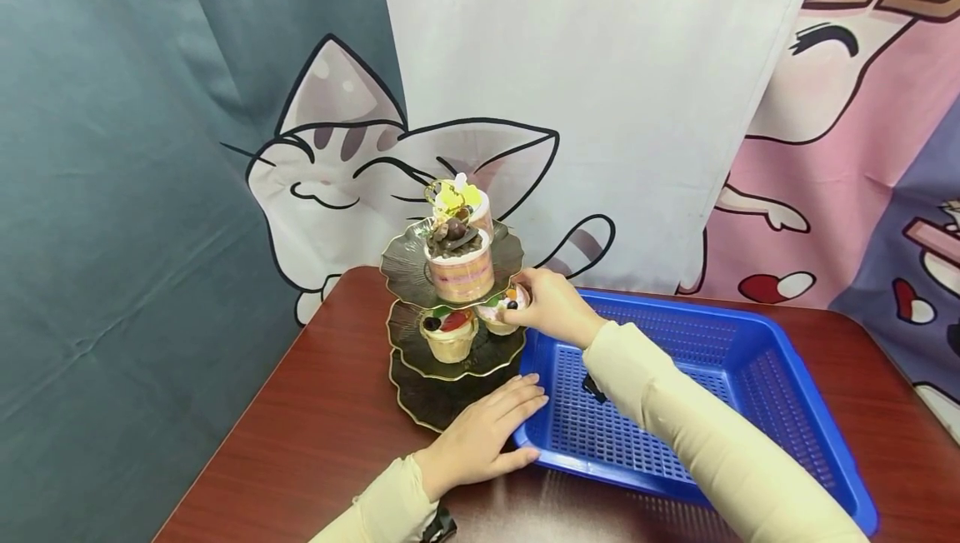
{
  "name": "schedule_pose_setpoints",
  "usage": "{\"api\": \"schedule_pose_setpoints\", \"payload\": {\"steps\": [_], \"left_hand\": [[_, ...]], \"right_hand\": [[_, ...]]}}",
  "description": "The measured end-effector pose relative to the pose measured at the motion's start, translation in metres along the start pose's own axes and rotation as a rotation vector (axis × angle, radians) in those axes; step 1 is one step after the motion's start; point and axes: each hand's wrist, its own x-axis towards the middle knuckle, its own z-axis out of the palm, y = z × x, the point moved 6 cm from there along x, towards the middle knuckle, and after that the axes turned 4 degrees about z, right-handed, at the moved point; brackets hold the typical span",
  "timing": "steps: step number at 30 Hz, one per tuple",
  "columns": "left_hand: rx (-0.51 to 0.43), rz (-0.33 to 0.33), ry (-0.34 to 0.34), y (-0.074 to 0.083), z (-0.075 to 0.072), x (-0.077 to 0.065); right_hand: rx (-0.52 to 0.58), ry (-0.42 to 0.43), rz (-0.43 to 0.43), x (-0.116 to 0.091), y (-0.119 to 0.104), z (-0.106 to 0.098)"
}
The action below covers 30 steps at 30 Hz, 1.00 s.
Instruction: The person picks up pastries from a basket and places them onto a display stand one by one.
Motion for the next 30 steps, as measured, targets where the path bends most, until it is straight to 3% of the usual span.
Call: {"api": "schedule_pose_setpoints", "payload": {"steps": [13, 30], "left_hand": [[-0.003, 0.004, 0.0, -0.0014, -0.0008, 0.0018], [-0.007, -0.01, -0.012, -0.0007, 0.0005, 0.0007]], "right_hand": [[-0.038, -0.075, 0.0, 0.0062, -0.0031, 0.0], [0.023, -0.121, 0.045, 0.0087, 0.0012, 0.0042]]}}
